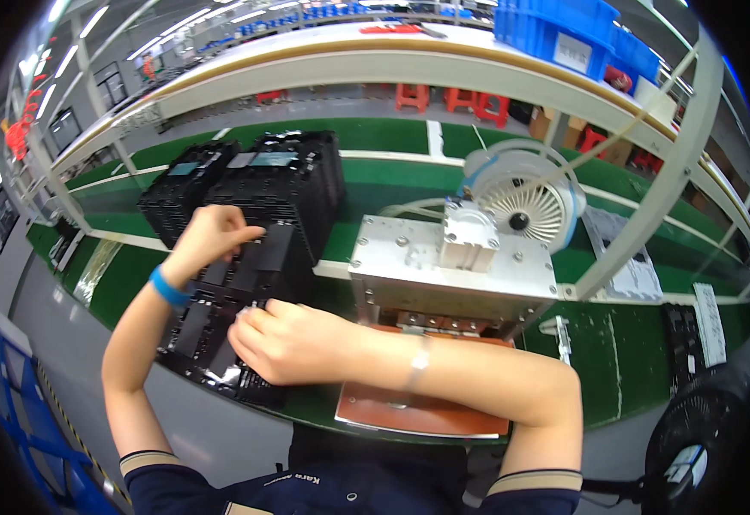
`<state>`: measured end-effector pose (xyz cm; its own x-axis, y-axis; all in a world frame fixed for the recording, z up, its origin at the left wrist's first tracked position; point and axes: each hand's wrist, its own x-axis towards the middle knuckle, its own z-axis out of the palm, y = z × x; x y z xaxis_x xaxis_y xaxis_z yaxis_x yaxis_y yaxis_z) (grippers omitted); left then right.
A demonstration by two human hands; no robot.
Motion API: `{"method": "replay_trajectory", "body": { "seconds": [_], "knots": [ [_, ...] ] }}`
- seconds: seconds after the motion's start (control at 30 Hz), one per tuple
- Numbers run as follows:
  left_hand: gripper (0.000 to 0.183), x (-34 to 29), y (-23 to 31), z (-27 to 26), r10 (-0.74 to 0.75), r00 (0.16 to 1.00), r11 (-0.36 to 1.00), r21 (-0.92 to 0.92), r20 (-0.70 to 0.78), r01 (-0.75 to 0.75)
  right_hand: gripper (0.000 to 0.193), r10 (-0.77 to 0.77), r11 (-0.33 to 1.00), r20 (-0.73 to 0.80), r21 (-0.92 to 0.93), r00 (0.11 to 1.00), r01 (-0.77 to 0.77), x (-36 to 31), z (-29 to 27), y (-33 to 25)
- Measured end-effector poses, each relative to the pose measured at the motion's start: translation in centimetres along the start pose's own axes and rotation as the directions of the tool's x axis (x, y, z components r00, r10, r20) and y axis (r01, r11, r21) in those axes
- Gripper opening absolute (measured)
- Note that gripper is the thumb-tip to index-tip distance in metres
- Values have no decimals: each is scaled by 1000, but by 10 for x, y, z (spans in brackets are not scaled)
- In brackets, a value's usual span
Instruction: The person repeatedly picks up small black rectangular electronic components from a stack and places them into a metal jig on a workbench. They press down on the components within the jig and then remove them. The person occasionally uses a caliper to measure the components before returning them to the stack.
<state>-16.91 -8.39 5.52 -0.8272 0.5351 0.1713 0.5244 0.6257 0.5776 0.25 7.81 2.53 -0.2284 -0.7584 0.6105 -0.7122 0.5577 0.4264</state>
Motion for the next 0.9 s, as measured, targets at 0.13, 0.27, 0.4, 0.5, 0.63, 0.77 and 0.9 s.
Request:
{"method": "replay_trajectory", "body": {
  "seconds": [0.13, 0.27, 0.4, 0.5, 0.63, 0.77, 0.9],
  "knots": [
    [25, -42, 24, -18, 299, 945, 948, 153, -132, -279, 31, 265, 963, 25, -52, 964, -263, -85, -73, -35],
    [22, -70, 81, 24, 789, 611, 607, 239, -67, -758, 29, 583, 809, 151, -192, 798, -555, -167, -118, -75],
    [26, -107, 104, 68, 891, 322, 290, 145, 320, -946, 31, 729, 676, 288, -159, 621, -720, -175, -109, -94],
    [35, -119, 101, 118, 840, 270, 333, -55, 470, -941, 31, 789, 581, 312, -98, 530, -808, -161, -96, -97],
    [75, -111, 107, 133, 802, 171, 254, -67, 573, -965, 32, 864, 441, 278, -12, 420, -898, -160, -92, -83],
    [90, -115, 105, 134, 687, 129, 262, -79, 715, -962, 36, 862, 458, 262, -33, 435, -888, -157, -81, -73],
    [90, -115, 109, 130, 659, 112, 237, -63, 744, -970, 39, 838, 488, 309, -57, 450, -871, -155, -78, -73]
  ]
}}
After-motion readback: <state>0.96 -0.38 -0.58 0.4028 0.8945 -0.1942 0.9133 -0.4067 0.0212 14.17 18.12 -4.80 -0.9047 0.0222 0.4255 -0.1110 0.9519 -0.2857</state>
